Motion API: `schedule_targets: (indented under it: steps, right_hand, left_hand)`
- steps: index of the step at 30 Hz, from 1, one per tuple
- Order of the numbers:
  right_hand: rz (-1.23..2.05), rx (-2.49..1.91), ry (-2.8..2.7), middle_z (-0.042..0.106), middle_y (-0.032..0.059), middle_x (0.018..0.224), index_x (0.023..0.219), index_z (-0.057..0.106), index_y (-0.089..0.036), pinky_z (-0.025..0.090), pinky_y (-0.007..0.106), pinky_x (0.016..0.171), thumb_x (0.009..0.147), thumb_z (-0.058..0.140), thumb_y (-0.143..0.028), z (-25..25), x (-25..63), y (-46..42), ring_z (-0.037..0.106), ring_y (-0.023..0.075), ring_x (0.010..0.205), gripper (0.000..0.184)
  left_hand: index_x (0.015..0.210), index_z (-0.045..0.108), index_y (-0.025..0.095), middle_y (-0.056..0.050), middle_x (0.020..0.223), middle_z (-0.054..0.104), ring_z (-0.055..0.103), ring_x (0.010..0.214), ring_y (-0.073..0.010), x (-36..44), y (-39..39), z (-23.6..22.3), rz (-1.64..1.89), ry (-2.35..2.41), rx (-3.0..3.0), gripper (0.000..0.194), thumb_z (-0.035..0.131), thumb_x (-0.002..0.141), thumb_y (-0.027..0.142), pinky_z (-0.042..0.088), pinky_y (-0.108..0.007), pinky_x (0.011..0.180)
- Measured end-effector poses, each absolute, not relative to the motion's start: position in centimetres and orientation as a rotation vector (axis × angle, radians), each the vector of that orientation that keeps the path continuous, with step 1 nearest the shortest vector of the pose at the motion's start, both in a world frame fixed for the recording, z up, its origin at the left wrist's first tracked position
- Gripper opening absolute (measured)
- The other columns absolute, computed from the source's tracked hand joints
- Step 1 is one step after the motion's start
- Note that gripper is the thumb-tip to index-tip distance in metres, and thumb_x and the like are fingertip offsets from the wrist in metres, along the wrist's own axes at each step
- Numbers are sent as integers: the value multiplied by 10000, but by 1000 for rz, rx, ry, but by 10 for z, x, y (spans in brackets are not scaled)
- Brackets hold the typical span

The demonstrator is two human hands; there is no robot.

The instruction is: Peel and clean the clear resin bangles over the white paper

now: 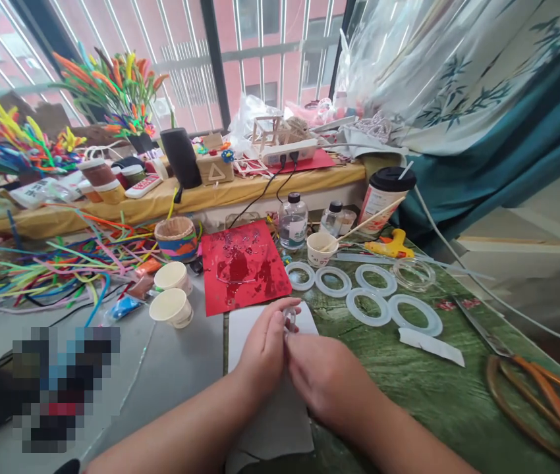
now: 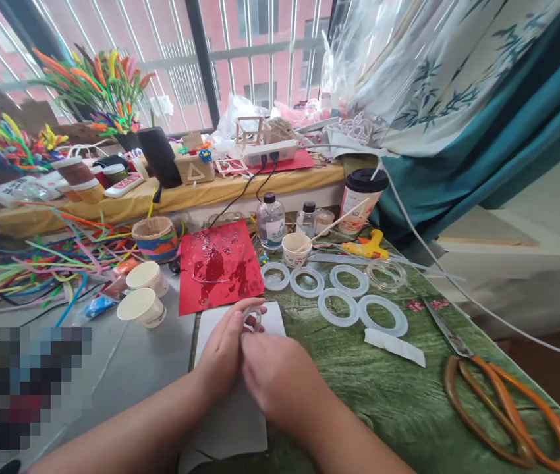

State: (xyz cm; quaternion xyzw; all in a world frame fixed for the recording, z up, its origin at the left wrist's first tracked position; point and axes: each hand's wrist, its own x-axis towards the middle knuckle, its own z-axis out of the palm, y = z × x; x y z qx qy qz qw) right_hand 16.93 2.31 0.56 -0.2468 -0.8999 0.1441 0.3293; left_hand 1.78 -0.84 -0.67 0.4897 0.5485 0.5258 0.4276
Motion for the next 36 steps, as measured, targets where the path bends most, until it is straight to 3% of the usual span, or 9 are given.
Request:
schedule_targets:
  steps: [4,7,10,13,17,20,29,32,36]
  right_hand:
    - [456,-900,-2292,649,27,646,800,567,-213,361,307,543,1068,394,-167,2,170,24,594,183,551,322]
    - [485,-821,-2358,685,46,708,835,577,-207,368,306,576,1044,431,-160,4,167,28,606,186,603,259]
    - [434,-547,-2467,700,64,750,886,613,-192,385,322,617,1024,441,-152,7,166,32,617,204,662,223]
    - [495,-840,-2338,664,46,704,822,594,-202,367,317,582,1040,403,-141,9,168,36,567,184,600,297]
    - [476,-469,-2497,728,101,845,950,675,-166,394,345,630,1028,443,-170,8,172,37,604,224,720,244]
    - [586,-833,-2288,659,49,710,818,622,-198,352,337,598,1051,401,-167,7,173,37,528,189,609,323]
    - [719,-807,-2283,663,36,748,831,611,-214,386,314,622,1047,426,-192,4,175,35,546,179,641,285]
    - [614,-504,-2470,713,86,837,915,657,-195,426,342,678,1023,457,-198,4,175,35,603,223,743,228]
    - [568,-844,-2277,661,49,730,831,617,-208,377,329,612,1042,415,-176,6,174,34,550,191,626,294]
  left_hand:
    - [1334,693,192,-146,1255,744,687,939,-243,19,-7,-10,1298,1336,1114,506,370,1106,507,573,-377,815]
    - [1267,723,200,-122,1261,748,672,1100,-267,19,-8,-7,1328,1360,1192,440,440,1091,487,536,-398,963]
    - [1257,716,197,-111,1204,761,681,970,-236,19,-9,-4,1350,1336,1114,449,407,1100,483,547,-370,881]
    - [1263,713,189,-110,1140,771,682,957,-235,20,-8,-1,1338,1357,1078,439,415,1098,465,548,-348,821]
    - [1221,700,199,-100,1121,771,694,871,-218,21,-2,0,1368,1285,1039,448,374,1099,480,564,-357,796]
    - [1246,686,197,-93,1064,781,705,859,-218,23,0,0,1288,1321,1050,443,370,1107,475,555,-341,755]
    - [1204,720,217,-82,1110,778,698,916,-220,22,-4,-5,1329,1306,1071,413,403,1101,460,565,-348,796]
    - [1190,717,214,-88,1128,782,695,873,-210,22,-4,-5,1349,1250,1041,408,402,1101,457,569,-352,790]
    - [1191,712,201,-97,1123,776,698,879,-212,22,-4,-1,1331,1290,1025,392,418,1097,444,561,-328,736]
